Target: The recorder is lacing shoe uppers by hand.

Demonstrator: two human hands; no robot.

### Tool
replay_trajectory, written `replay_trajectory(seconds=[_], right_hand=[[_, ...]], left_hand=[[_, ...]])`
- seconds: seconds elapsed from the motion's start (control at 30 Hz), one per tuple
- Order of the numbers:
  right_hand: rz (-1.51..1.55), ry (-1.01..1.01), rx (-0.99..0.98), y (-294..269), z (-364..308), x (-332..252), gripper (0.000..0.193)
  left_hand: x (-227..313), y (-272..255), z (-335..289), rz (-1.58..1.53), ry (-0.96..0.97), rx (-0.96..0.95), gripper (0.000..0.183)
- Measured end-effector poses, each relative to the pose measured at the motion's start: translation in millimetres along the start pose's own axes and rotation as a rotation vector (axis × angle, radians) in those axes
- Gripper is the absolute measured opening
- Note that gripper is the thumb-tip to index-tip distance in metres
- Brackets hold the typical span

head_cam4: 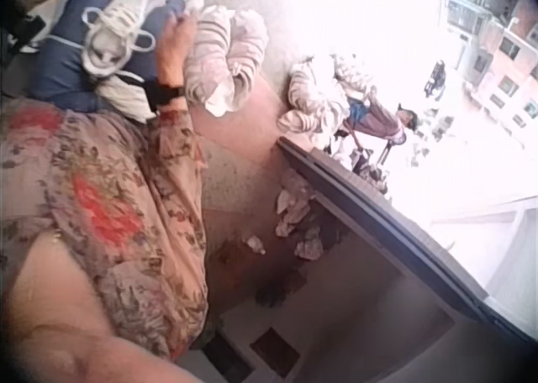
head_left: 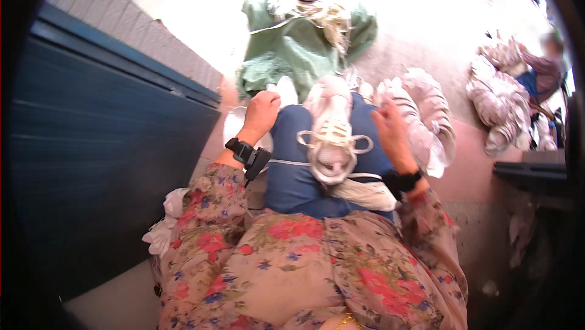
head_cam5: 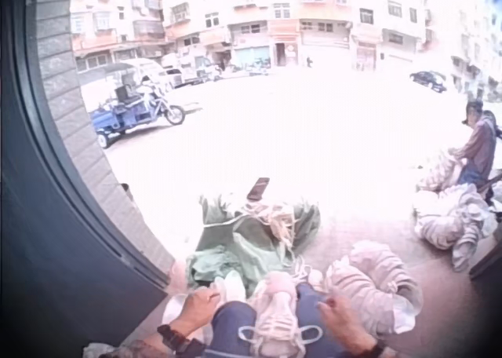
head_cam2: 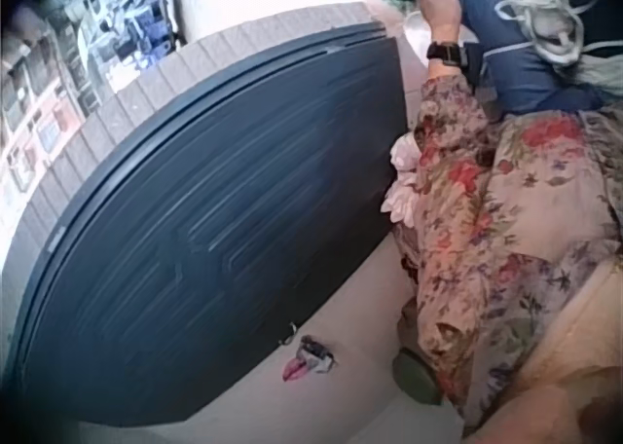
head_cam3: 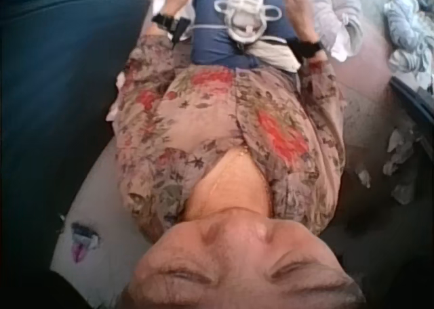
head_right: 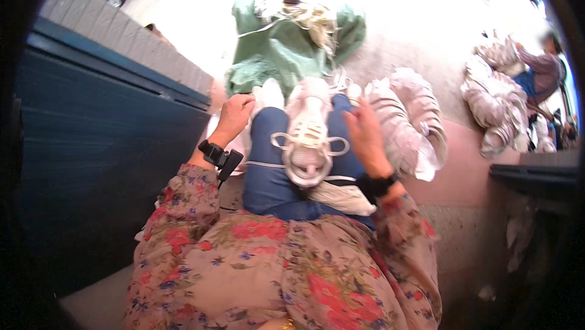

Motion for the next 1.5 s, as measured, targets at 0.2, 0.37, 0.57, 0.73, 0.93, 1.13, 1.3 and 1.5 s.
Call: replay_trajectory(seconds=[0.2,0.37,0.57,0.73,0.93,1.13,1.3,1.5], right_hand=[[-0.038,0.192,-0.173,-39.9,-54.8,55.9,0.02],[-0.138,0.209,-0.265,-40.5,-66.0,57.8,0.02],[-0.095,0.044,-0.349,-23.4,-36.1,-21.5,0.02],[0.203,-0.146,-0.623,23.1,-15.6,-122.8,0.021],[0.139,-0.403,-0.637,82.1,-22.9,-205.1,0.031],[0.231,0.026,-0.779,45.7,-24.3,-164.8,0.029],[0.622,0.247,-0.885,9.6,-38.0,-140.6,0.036],[0.713,0.254,-0.799,9.0,-56.2,-118.1,0.04]], left_hand=[[-149.8,-58.0,-74.8,0.566,-0.52,0.056,0.019],[-167.9,-60.4,-99.3,0.151,-0.549,0.017,0.022],[-109.4,-103.6,-66.2,0.408,-0.307,0.307,0.026],[14.9,-136.8,-51.9,0.145,-0.174,0.429,0.021],[126.4,-95.1,-59.3,0.126,0.408,0.114,0.013],[12.2,-90.1,-52.9,-0.557,-0.216,0.087,0.022],[-86.7,5.3,-100.4,-0.372,-0.213,-0.082,0.026],[-67.7,11.8,-107.4,-0.008,0.018,-0.198,0.029]])
Point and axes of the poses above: each hand's wrist, its own z-axis towards the middle knuckle, its own y-axis out of the palm, x = y × z, the point moved 1 cm from there along z, towards the middle knuckle, and after that the axes turned 7 degrees about -z, right-handed, at the moved point
